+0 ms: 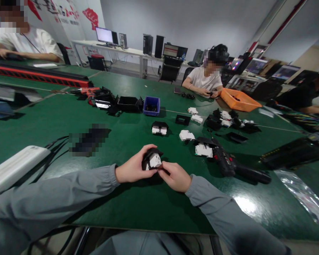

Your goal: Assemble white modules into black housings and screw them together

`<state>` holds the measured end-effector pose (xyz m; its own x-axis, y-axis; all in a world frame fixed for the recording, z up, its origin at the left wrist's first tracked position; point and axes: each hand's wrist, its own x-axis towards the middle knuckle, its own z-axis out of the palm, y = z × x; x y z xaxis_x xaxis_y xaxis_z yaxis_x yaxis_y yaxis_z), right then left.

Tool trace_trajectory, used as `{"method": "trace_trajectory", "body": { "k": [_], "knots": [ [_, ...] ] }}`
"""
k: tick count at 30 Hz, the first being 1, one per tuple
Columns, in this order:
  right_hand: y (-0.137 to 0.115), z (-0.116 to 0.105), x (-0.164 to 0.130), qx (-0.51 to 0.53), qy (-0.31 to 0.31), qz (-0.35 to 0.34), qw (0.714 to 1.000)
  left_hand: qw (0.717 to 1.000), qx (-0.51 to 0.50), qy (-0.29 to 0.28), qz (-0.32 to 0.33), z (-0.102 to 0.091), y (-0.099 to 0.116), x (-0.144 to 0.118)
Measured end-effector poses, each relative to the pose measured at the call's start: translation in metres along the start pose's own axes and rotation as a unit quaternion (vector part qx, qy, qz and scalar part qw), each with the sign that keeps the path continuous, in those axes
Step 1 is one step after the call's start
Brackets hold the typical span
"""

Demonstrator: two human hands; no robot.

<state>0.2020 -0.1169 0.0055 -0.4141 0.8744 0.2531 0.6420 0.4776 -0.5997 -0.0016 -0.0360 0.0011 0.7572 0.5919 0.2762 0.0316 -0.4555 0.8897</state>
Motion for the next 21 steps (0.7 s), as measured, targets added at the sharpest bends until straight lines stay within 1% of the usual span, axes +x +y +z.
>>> {"method": "trace_trajectory", "body": {
  "k": [3,5,8,10,12,14,17,19,21],
  "knots": [
    [0.0,-0.005,-0.002,-0.03,0.008,-0.032,0.999,1.0,0.014,-0.011,0.019,0.0,0.003,-0.003],
    [0.003,-0.009,-0.004,-0.045,0.039,-0.039,0.997,0.998,0.031,-0.021,0.045,-0.001,0.006,-0.005],
    [0.013,-0.014,-0.002,-0.057,0.108,-0.004,0.992,0.992,0.069,-0.044,0.099,-0.002,0.009,-0.009],
    [0.021,-0.013,0.003,-0.071,0.142,0.031,0.987,0.983,0.1,-0.078,0.135,-0.003,0.01,-0.011],
    [0.028,-0.009,0.013,-0.091,0.152,0.055,0.983,0.972,0.123,-0.113,0.165,-0.004,0.01,-0.012],
    [0.032,-0.003,0.026,-0.114,0.136,0.062,0.982,0.965,0.135,-0.131,0.182,-0.005,0.01,-0.014],
    [0.035,0.006,0.051,-0.155,0.102,0.067,0.98,0.968,0.126,-0.123,0.18,-0.005,0.009,-0.015],
    [0.035,0.01,0.067,-0.174,0.091,0.082,0.977,0.978,0.095,-0.091,0.162,-0.005,0.009,-0.013],
    [0.035,0.011,0.079,-0.173,0.08,0.097,0.977,0.99,0.048,-0.04,0.129,-0.005,0.008,-0.01]
  ]
}}
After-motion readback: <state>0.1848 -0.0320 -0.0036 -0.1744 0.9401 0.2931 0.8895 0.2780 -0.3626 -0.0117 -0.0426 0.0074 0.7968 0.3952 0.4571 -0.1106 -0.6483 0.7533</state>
